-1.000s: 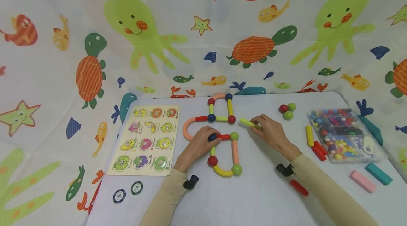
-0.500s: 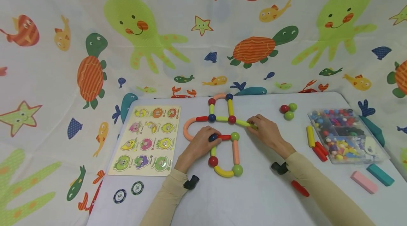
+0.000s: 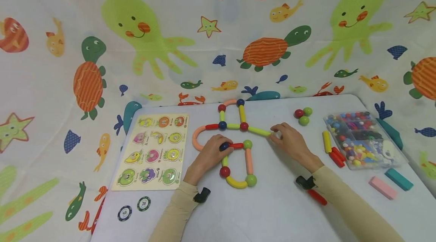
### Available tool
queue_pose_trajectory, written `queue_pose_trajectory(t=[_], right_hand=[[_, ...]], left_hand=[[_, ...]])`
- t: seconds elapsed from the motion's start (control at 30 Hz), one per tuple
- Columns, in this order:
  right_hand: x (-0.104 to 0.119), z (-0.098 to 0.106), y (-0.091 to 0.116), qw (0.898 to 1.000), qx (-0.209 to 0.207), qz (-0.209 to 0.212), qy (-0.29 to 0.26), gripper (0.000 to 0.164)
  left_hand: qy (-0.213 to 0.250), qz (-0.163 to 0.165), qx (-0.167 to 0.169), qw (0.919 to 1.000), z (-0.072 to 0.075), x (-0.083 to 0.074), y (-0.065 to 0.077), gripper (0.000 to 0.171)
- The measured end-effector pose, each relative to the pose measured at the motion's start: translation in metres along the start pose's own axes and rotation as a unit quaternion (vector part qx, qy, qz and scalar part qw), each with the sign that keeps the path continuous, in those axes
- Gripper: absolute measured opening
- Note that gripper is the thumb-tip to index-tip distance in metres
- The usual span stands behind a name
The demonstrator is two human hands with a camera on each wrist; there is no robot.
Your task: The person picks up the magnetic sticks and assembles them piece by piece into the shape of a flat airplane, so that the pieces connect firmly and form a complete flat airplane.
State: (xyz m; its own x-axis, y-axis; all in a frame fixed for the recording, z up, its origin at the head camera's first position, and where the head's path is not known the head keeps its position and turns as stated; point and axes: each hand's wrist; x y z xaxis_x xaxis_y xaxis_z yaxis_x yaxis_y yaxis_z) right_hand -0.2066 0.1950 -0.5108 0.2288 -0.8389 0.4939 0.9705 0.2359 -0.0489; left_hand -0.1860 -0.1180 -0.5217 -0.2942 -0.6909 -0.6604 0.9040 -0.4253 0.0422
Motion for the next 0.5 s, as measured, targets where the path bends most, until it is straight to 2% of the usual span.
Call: queue_pose_trajectory(t=[0.17,0.33,0.5], right_hand=[[-0.021,0.013,0.020,0.999,-0.033,-0.019,-0.002,0.034],[-0.042,0.030,0.041,0.995,-0.098,-0.023,-0.006,0.033],[-0.057,0.047,0.063,0.990,-0.127,-0.062,0.000,0.033]], left_hand=[[0.001,-0.003,-0.007,1.0000,0.000,0.000,0.000,0.027],[0.001,0.002,-0.008,1.0000,-0.001,0.000,-0.001,0.027],[0.001,0.001,-0.010,1.0000,-0.001,0.000,-0.001,0.027]])
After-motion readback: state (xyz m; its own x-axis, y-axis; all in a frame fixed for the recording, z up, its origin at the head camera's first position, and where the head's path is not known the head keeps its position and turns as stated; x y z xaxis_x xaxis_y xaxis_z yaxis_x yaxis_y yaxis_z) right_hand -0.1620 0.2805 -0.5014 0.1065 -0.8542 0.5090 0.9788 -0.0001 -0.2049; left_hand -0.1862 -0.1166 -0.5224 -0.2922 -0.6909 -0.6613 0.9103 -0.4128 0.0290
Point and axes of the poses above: each hand's wrist, its own y-axis away from the middle knuckle, its own z-axis out of the back of the hand, x = y × z, and after that the axes turned 3 degrees about x, right-handed
